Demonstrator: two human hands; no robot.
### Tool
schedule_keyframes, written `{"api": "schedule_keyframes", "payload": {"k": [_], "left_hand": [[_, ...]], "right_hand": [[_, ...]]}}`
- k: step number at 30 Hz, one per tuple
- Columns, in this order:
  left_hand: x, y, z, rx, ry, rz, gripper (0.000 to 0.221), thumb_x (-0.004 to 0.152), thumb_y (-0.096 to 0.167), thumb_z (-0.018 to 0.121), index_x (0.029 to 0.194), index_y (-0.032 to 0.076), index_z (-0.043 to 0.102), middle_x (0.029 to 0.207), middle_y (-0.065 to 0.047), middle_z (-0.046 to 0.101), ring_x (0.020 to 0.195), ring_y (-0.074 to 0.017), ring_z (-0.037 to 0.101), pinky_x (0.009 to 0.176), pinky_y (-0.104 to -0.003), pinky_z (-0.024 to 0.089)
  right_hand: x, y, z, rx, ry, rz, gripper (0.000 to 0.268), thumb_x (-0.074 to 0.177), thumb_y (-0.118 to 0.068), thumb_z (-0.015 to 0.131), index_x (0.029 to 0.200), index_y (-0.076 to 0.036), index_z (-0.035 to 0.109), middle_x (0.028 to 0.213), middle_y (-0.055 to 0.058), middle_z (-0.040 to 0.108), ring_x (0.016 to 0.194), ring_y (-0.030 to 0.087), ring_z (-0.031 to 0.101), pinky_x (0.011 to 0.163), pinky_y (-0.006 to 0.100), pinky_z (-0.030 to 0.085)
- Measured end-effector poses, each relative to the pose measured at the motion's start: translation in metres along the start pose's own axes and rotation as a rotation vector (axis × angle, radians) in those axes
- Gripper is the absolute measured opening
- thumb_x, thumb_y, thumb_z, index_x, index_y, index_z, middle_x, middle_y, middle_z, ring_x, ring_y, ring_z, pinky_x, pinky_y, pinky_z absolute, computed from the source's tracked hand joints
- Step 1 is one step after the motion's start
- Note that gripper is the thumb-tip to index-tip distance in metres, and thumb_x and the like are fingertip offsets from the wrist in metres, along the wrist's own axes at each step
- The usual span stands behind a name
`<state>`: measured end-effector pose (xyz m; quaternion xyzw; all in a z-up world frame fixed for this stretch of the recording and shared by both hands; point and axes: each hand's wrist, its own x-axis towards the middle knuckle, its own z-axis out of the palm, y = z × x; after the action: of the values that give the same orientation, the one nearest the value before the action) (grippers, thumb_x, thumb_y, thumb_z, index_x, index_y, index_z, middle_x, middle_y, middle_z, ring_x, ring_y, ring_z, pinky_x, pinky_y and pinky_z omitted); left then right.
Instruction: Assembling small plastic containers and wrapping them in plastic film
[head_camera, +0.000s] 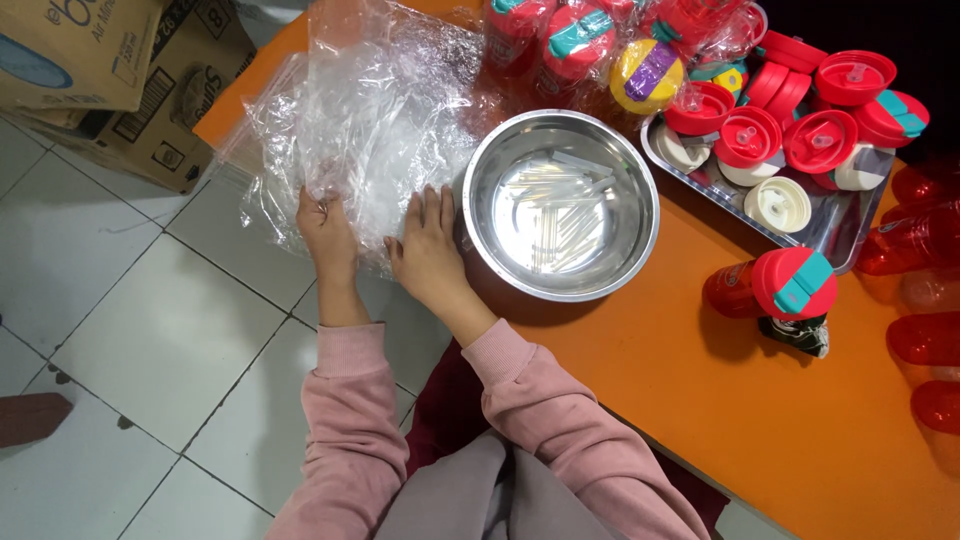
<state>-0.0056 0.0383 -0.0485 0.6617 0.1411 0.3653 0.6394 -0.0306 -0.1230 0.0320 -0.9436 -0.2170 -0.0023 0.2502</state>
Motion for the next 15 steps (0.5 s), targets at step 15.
{"api": "schedule_keyframes", "payload": {"k": [15], "left_hand": [[-0.005, 0.065, 0.019, -0.067, 0.053, 0.126, 0.021, 0.102, 0.009, 0.057, 0.117, -0.002, 0.067, 0.112, -0.023, 0.069, 0.114, -0.0273, 0.063, 0.104, -0.045, 0.046]], "right_hand": [[-0.006, -0.013, -0.042, 0.283, 0.305, -0.192, 0.059, 0.107, -0.024, 0.05, 0.15, 0.013, 0.037, 0.155, 0.025, 0.035, 0.15, 0.051, 0.023, 0.125, 0.057, 0.023]]}}
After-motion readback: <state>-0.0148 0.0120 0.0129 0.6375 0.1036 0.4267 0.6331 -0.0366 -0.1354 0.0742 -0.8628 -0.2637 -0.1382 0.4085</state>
